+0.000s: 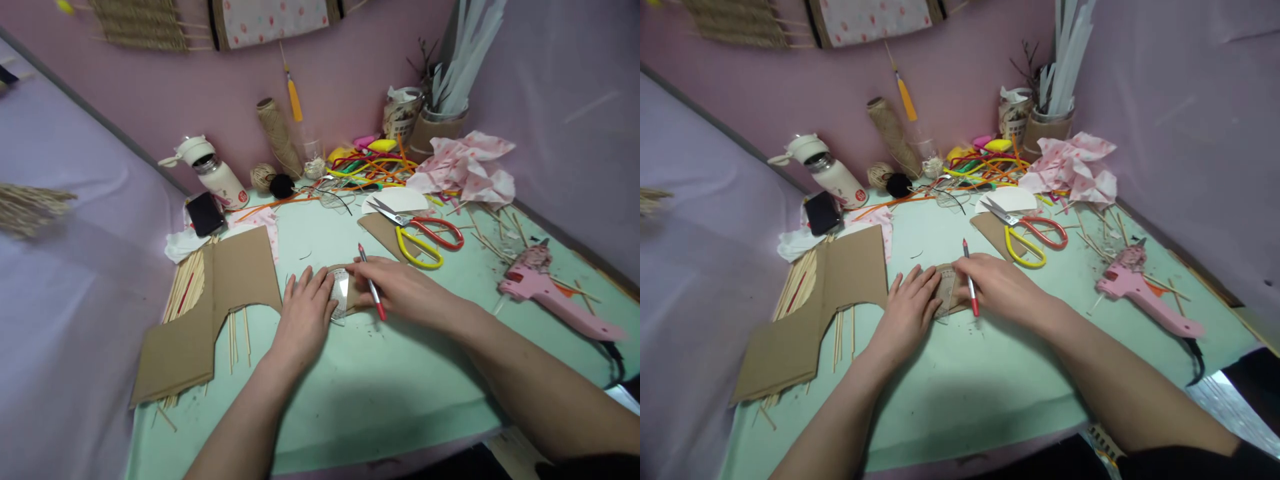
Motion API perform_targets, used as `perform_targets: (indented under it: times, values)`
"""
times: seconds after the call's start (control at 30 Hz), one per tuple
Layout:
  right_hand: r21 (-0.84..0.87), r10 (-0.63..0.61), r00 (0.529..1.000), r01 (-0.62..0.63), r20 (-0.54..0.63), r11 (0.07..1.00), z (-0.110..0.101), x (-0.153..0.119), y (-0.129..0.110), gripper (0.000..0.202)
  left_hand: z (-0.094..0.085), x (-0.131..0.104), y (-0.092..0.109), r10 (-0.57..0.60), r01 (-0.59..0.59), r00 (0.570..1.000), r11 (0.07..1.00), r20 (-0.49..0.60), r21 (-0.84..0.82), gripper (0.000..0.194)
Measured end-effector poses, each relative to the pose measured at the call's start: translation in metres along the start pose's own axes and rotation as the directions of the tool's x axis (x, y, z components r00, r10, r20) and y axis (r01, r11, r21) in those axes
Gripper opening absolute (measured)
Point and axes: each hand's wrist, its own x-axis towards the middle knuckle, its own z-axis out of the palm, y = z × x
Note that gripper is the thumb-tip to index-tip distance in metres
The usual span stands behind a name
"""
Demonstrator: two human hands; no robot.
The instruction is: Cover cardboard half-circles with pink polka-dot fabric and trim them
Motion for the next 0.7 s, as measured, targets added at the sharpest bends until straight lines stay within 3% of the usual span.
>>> perform_targets:
  times: [0.13, 0.3, 0.43, 0.57, 0.7]
  values:
    - [-0.068, -0.045, 0.995, 0.051, 0.084, 0.996, 0.008, -0.002, -0.002, 0.032, 0.000, -0.002, -0.001, -0.012, 0.013, 1.000, 0.999, -0.016, 0.049, 0.042]
    - [-0.224, 0.035, 0.998, -0.023, 0.051, 0.974, 0.011, -0.009, -0.010, 0.023, 0.000, -0.006, 0.002, -0.041, 0.046, 0.998, 0.992, -0.047, 0.115, 0.041]
    - [-0.371, -0.001, 0.998, 0.022, 0.057, 0.929, 0.010, -0.012, -0.015, 0.014, 0.000, -0.007, 0.004, -0.086, 0.094, 0.994, 0.986, -0.068, 0.134, 0.041]
    - [-0.453, 0.017, 0.994, 0.035, 0.110, 0.891, 0.010, -0.014, -0.018, 0.012, -0.002, -0.004, -0.004, -0.124, 0.127, 0.991, 0.989, -0.042, 0.078, 0.041]
    - [-0.420, 0.009, 0.994, 0.039, 0.113, 0.907, 0.008, -0.015, -0.018, 0.015, -0.007, -0.002, -0.011, -0.101, 0.101, 0.995, 0.994, -0.003, -0.050, 0.040]
